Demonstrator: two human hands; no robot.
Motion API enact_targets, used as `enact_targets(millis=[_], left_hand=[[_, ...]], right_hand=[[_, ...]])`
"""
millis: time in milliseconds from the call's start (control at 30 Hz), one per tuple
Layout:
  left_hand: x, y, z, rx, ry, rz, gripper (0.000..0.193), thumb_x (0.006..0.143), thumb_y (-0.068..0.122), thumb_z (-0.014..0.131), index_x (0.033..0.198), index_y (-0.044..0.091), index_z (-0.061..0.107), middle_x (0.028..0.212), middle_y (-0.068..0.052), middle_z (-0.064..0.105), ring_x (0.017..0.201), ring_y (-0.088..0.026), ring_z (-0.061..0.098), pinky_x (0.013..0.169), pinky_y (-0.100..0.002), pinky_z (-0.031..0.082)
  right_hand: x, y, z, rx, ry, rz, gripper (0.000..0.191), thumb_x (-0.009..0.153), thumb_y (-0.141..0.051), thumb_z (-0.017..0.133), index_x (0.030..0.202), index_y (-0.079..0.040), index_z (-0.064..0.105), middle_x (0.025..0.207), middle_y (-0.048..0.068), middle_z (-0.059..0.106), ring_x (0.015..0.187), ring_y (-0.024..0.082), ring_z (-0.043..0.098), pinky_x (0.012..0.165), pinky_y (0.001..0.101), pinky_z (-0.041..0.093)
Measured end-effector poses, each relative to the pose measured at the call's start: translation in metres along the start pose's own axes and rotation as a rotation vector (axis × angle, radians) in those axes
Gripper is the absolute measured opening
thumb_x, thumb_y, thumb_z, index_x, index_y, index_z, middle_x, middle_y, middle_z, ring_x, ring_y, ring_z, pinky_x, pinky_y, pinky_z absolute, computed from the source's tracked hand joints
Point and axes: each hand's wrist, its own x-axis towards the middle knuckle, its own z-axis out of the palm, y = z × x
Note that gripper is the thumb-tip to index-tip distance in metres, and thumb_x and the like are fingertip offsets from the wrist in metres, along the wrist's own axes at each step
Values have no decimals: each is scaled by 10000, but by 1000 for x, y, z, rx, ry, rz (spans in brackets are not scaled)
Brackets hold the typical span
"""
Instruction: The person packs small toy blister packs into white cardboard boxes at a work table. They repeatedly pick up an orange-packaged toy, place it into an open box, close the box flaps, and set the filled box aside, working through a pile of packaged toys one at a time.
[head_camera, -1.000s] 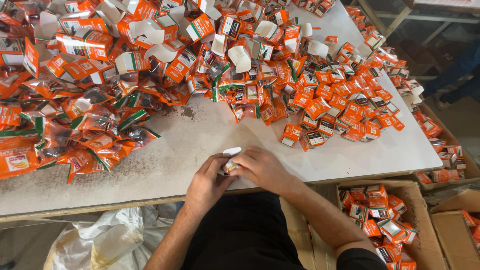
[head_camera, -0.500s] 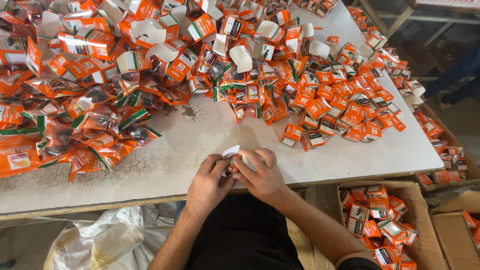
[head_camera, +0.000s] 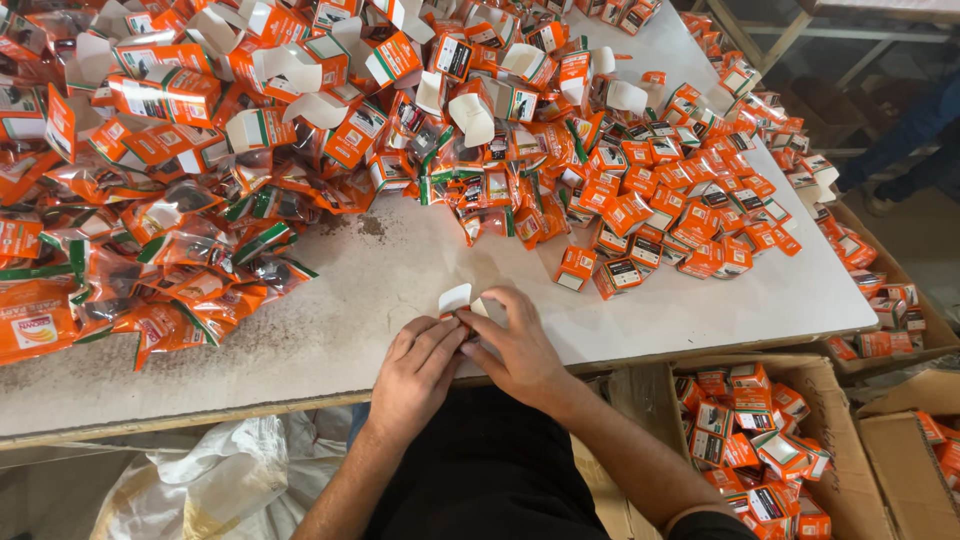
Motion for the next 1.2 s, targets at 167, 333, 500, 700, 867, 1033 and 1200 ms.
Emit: enact_targets(millis=[167, 333, 500, 700, 867, 1033, 1200], left_hand=[[-6, -5, 4, -17, -1, -4, 403, 762, 24, 827, 1140, 27, 686, 1230, -90, 670, 1133, -342, 639, 972, -418, 561], [-17, -9, 11, -160, -12, -183, 394, 775, 32, 848, 1145, 50, 713, 1280, -180, 574, 1084, -318, 659, 880, -388, 608], [-15, -15, 12, -193, -11, -174, 372, 726, 49, 850, 1048, 47, 664, 1347, -214, 554, 1117, -365, 654, 888, -404, 607], [-16, -17, 8, -286, -142, -313, 383, 775, 36, 843, 1083, 37, 617, 1332, -163, 667, 1101, -349, 716, 859, -375, 617], [-19, -15, 9, -304, -128, -328, 569, 803, 33, 830, 1253, 28, 481, 1331, -160, 676, 1159, -367, 696, 924, -401, 595], [-17, -15, 9, -297, -111, -302, 632, 790, 62, 855, 1293, 30, 473, 1300, -167, 674, 1154, -365, 695, 927, -409, 591], [-17, -11, 5, -202, -113, -254, 385, 817, 53, 832, 1125, 21, 603, 1347, -180, 634, 1112, -352, 699, 893, -399, 598]], right_hand=[[-12, -3, 14, 237, 194, 91, 464, 933, -106, 752, 1370, -72, 598, 1436, 145, 523, 1290, 325, 563, 1042, 395, 506], [-11, 4, 20, 146, 158, -24, 363, 906, -47, 743, 1264, -75, 690, 1416, 195, 527, 1175, 341, 570, 910, 387, 523], [-2, 7, 26, 463, 46, 476, 343, 967, -87, 758, 1277, -66, 612, 1133, 174, 677, 950, 307, 625, 849, 405, 502], [3, 11, 0, 461, -55, 71, 343, 905, -45, 727, 1241, -13, 666, 1313, 147, 630, 1112, 298, 631, 945, 377, 516], [0, 9, -1, 454, -54, 15, 314, 934, -52, 739, 1244, -40, 694, 1350, 146, 647, 1229, 297, 662, 1030, 361, 544], [-2, 6, 9, 449, 13, 56, 247, 968, -67, 734, 1214, -66, 709, 1342, 112, 678, 1222, 292, 697, 1020, 373, 580], [-1, -1, 4, 231, 27, -108, 346, 912, -81, 770, 1249, -74, 695, 1394, 120, 627, 1051, 291, 657, 926, 387, 559]])
